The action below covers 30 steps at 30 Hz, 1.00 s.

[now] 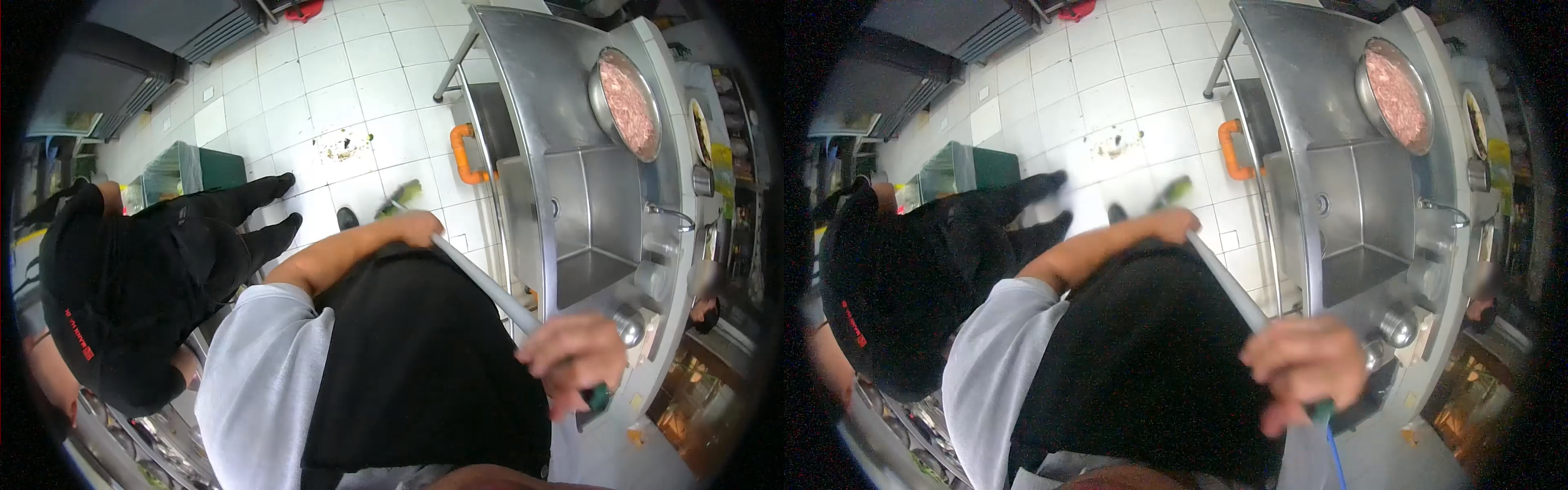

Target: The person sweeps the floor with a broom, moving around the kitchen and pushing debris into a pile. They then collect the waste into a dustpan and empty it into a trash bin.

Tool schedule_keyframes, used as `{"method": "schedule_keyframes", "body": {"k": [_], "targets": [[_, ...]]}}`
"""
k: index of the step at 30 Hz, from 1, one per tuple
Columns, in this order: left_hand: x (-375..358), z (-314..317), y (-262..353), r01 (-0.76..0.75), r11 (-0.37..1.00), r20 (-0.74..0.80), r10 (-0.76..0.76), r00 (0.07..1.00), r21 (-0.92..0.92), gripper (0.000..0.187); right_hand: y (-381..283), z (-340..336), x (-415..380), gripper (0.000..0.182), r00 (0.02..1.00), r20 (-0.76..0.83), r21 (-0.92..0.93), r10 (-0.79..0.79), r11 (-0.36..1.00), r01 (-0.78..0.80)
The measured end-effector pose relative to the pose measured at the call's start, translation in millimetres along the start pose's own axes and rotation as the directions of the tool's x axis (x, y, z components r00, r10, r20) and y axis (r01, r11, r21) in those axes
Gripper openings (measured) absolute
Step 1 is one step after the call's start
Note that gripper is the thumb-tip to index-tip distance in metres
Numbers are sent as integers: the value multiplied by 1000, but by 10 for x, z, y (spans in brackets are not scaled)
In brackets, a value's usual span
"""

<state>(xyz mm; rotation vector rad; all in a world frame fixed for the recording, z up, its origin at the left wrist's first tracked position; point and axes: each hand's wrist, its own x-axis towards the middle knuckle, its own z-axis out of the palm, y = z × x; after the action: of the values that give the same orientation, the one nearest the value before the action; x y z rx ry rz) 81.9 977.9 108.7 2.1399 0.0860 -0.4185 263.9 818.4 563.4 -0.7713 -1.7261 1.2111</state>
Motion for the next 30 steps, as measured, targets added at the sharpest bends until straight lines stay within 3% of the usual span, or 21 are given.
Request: {"method": "schedule_keyframes", "body": {"k": [2, 3, 5, 6, 7, 8, 11, 12, 14, 16, 17, 18, 20, 21, 24, 26, 28, 30], "targets": [[-345, -290, -441, 92, 996, -215, -91, 972, -5, 18, 315, 217, 261, 40, 982, -176, -90, 65, 993, -82], [-503, -529, -566, 179, 984, -221, -171, 960, 15, 23, 472, 336, 442, 39, 963, -252, -130, 93, 983, -129], [-516, -449, -1362, 253, 966, -397, -255, 882, -58, 29, 777, 491, 755, 40, 965, -259, -153, 47, 984, -89], [-619, -610, -1300, 334, 901, -413, -426, 805, -278, 40, 866, 520, 856, 40, 967, -253, -166, 21, 984, -64], [-657, -689, -1376, 286, 932, -516, -361, 777, -222, 18, 884, 497, 910, 41, 965, -261, -174, 6, 983, -53], [-699, -750, -1441, 244, 957, -611, -289, 737, -159, 26, 882, 463, 970, 42, 963, -269, -182, -8, 982, -43], [-756, -1024, -1076, 182, 958, -674, -285, 681, -220, 27, 769, 291, 1101, 44, 953, -300, -164, -51, 987, 2], [-730, -1077, -1002, 139, 977, -700, -215, 681, -165, 26, 687, 190, 1129, 44, 947, -315, -151, -63, 988, 16], [-682, -1176, -780, 137, 969, -685, -242, 687, -205, 25, 503, -86, 1250, 49, 979, -193, -135, -73, 990, 47], [-660, -1310, -523, 86, 982, -702, -182, 689, -170, 23, 433, -342, 1424, 53, 973, -104, -120, -208, 973, 195], [-565, -1279, -540, -21, 987, -722, -104, 684, -162, 21, 355, -512, 1520, 54, 976, -33, -111, -216, 971, 211], [-463, -1290, -584, -130, 981, -744, -23, 668, -147, 19, 354, -610, 1627, 55, 973, -87, -104, -213, 973, 204], [-455, -1556, -407, -76, 988, -712, -42, 701, -133, 15, 319, -717, 1873, 56, 963, -183, -87, -200, 978, 187], [-474, -1733, -354, -71, 988, -694, -45, 719, -138, 16, 370, -720, 2022, 60, 925, -317, -98, -208, 978, 186], [-550, -2255, -332, -124, 988, -612, 40, 790, -96, 18, 316, -1084, 2322, 63, 898, -374, -310, -233, 944, 116], [-564, -2551, -381, -208, 975, -545, 135, 827, -75, 23, 311, -1150, 2539, 62, 795, -498, -377, -347, 912, 162], [-576, -2861, -547, -241, 970, -463, 201, 863, -28, 24, 277, -1181, 2785, 60, 631, -612, -425, -477, 871, 246], [-600, -3174, -765, -215, 976, -379, 214, 901, 38, 23, 117, -1337, 2790, 57, 605, -600, -465, -523, 844, 268]]}}
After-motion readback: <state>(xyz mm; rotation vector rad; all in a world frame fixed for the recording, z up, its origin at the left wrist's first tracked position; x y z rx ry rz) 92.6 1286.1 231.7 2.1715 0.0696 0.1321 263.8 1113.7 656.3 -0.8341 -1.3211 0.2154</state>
